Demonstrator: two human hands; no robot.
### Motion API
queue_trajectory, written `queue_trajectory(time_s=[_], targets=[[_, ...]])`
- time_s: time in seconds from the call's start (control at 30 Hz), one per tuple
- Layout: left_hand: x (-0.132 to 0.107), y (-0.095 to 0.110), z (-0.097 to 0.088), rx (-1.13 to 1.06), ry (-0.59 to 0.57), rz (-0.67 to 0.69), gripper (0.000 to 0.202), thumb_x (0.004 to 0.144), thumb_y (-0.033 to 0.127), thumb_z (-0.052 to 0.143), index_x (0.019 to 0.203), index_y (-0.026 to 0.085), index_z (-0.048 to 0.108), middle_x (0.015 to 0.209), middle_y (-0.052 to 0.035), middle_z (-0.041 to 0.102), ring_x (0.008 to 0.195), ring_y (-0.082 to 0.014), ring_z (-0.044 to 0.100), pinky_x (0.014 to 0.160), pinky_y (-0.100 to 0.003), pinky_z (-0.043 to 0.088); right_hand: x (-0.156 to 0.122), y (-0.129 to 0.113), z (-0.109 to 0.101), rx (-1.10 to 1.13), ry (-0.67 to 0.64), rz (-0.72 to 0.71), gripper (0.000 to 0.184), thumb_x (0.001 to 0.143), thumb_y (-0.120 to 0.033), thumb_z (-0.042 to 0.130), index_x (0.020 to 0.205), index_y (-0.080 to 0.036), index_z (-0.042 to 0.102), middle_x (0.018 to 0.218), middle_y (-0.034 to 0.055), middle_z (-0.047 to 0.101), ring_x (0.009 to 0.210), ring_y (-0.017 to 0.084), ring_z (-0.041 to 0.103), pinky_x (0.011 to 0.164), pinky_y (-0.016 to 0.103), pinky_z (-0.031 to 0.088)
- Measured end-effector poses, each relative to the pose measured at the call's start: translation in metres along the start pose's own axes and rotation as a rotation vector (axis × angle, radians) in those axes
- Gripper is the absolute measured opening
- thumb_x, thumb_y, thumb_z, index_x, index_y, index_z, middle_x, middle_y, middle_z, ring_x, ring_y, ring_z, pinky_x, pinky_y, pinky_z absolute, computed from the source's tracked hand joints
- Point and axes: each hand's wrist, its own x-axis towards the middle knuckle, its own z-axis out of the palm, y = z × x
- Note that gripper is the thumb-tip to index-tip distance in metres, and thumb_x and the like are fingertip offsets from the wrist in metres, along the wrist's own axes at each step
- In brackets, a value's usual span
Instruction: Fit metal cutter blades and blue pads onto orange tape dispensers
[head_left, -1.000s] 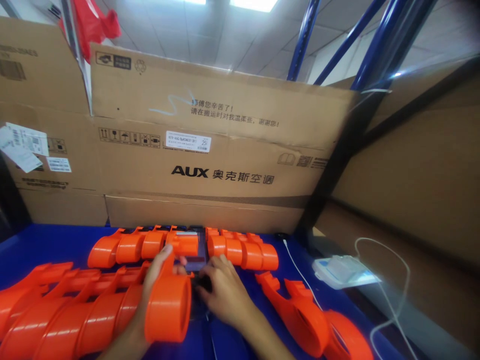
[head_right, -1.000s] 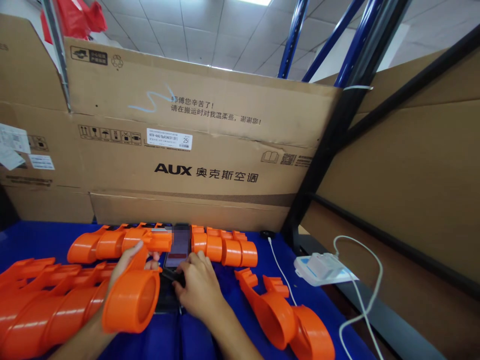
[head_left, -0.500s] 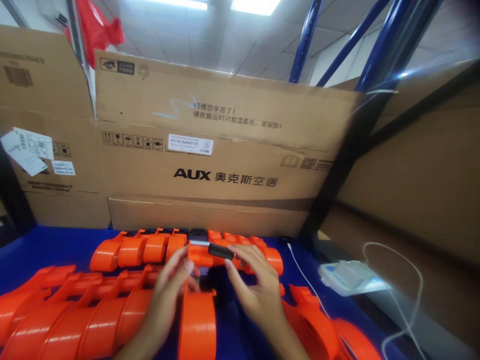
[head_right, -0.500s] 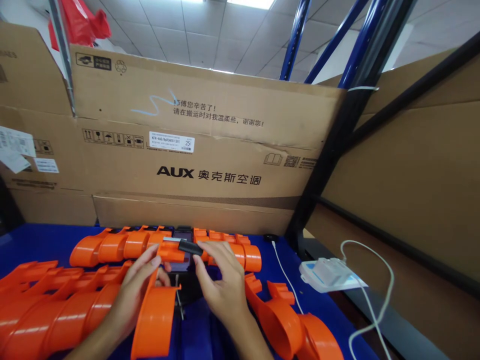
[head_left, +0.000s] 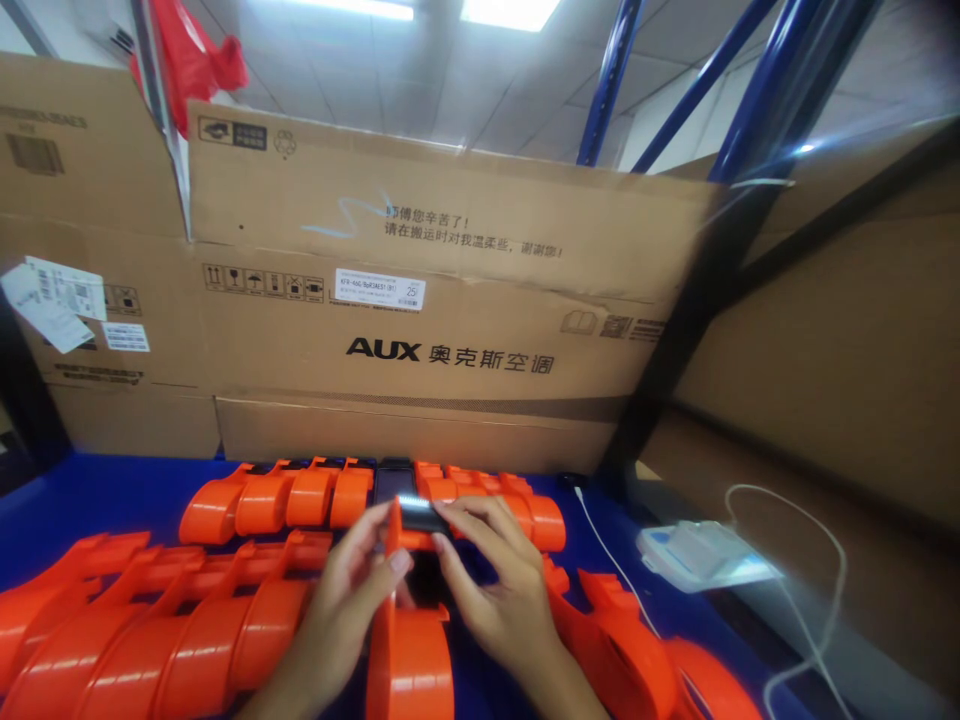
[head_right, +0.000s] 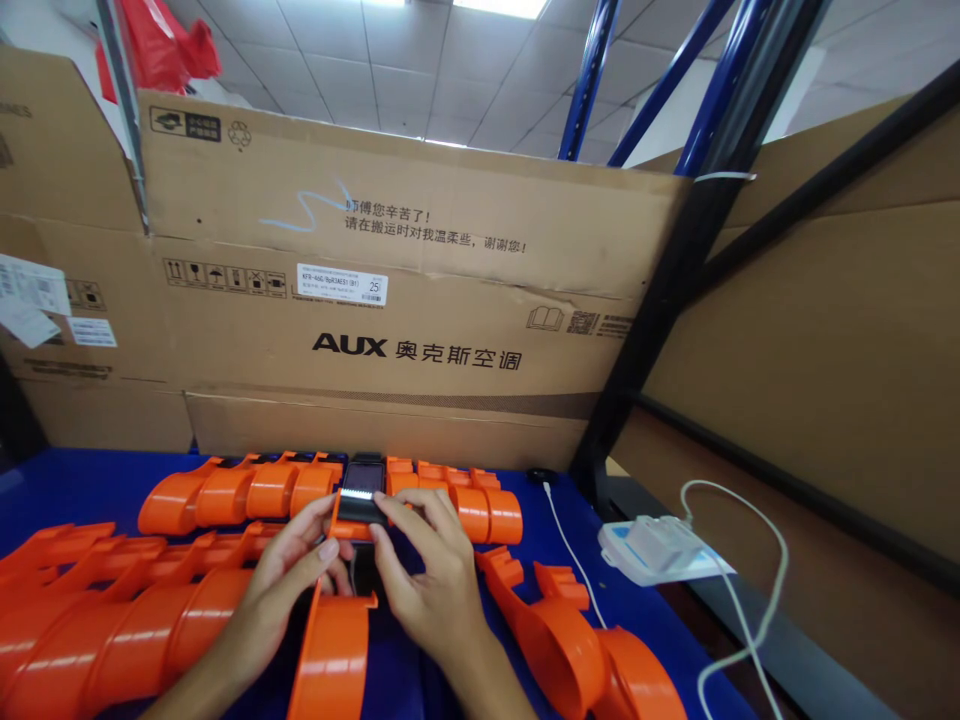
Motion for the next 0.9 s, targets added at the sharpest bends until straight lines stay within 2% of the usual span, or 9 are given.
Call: queue_trajectory(time_s=[0.17, 0.27, 0.3, 0.37, 0.47, 0.57, 0.73, 0.9], targets=[[0.002, 0.004, 0.003, -0.187, 0.05, -0.038, 0.046, 0.086, 0.036, 0.07, 0.128, 0.021, 0.057, 0.084, -0.0028, 0.072, 0.063, -0.0155, 0.067, 0.064, -0.027, 0.05, 0.003, 0.003, -0.003, 0.036, -0.055, 0.061, 0.036, 0.093, -0.022, 0.062, 0.128, -0.028, 0.066, 0.111, 0.0081, 0.066, 0.098, 0.023, 0.065, 0.084, 0.037, 0.053], [0.007, 0.009, -0.002, -0.41, 0.03, -0.198, 0.03, 0.085, 0.037, 0.071, 0.105, 0.016, 0.068, 0.068, -0.0023, 0.071, 0.051, -0.0142, 0.064, 0.053, -0.024, 0.047, 0.006, 0.009, -0.007, -0.011, -0.056, 0.206, 0.026, 0.097, -0.028, 0.055, 0.118, -0.023, 0.07, 0.097, 0.0069, 0.072, 0.086, 0.022, 0.067, 0.074, 0.032, 0.052], [0.009, 0.01, -0.005, -0.473, 0.012, -0.269, 0.027, 0.085, 0.04, 0.069, 0.095, 0.015, 0.07, 0.062, -0.0027, 0.07, 0.047, -0.0142, 0.062, 0.049, -0.023, 0.046, 0.007, 0.012, -0.009, -0.049, -0.091, 0.268, 0.023, 0.097, -0.029, 0.053, 0.108, -0.022, 0.073, 0.09, 0.006, 0.073, 0.079, 0.021, 0.067, 0.069, 0.03, 0.05], [0.014, 0.011, -0.013, -0.539, -0.011, -0.356, 0.032, 0.085, 0.045, 0.066, 0.081, 0.013, 0.07, 0.052, -0.0033, 0.067, 0.042, -0.0151, 0.06, 0.044, -0.024, 0.045, 0.006, 0.017, -0.012, -0.186, -0.254, 0.389, 0.022, 0.096, -0.03, 0.055, 0.09, -0.021, 0.074, 0.079, 0.004, 0.073, 0.07, 0.02, 0.066, 0.061, 0.028, 0.046], [0.019, 0.01, -0.022, -0.579, -0.017, -0.376, 0.033, 0.083, 0.046, 0.066, 0.077, 0.014, 0.069, 0.053, -0.0053, 0.07, 0.045, -0.0193, 0.065, 0.048, -0.028, 0.05, 0.004, 0.022, -0.013, -0.385, -0.464, 0.497, 0.014, 0.089, -0.028, 0.062, 0.084, -0.024, 0.074, 0.072, 0.0023, 0.073, 0.065, 0.02, 0.066, 0.056, 0.026, 0.038], [0.02, 0.007, -0.024, -0.61, -0.01, -0.412, 0.03, 0.08, 0.044, 0.071, 0.075, 0.015, 0.067, 0.053, -0.0048, 0.071, 0.045, -0.0209, 0.067, 0.048, -0.03, 0.052, 0.001, 0.024, -0.01, -0.415, -0.499, 0.503, 0.011, 0.085, -0.026, 0.067, 0.089, -0.026, 0.076, 0.074, 0.0027, 0.074, 0.069, 0.021, 0.067, 0.058, 0.027, 0.037], [0.019, 0.003, -0.02, -0.598, 0.036, -0.4, 0.028, 0.081, 0.043, 0.073, 0.076, 0.017, 0.065, 0.049, 0.0002, 0.067, 0.04, -0.0165, 0.064, 0.043, -0.024, 0.049, -0.001, 0.031, -0.002, -0.364, -0.553, 0.463, 0.03, 0.082, -0.017, 0.066, 0.107, -0.029, 0.076, 0.09, 0.0034, 0.078, 0.081, 0.022, 0.07, 0.067, 0.027, 0.043], [0.019, 0.003, -0.018, -0.587, 0.058, -0.384, 0.026, 0.08, 0.041, 0.074, 0.078, 0.017, 0.065, 0.047, 0.002, 0.065, 0.04, -0.0149, 0.064, 0.043, -0.023, 0.049, -0.004, 0.044, 0.0, -0.3, -0.568, 0.467, 0.031, 0.084, -0.017, 0.061, 0.111, -0.024, 0.075, 0.095, 0.0057, 0.079, 0.084, 0.022, 0.071, 0.067, 0.026, 0.046]])
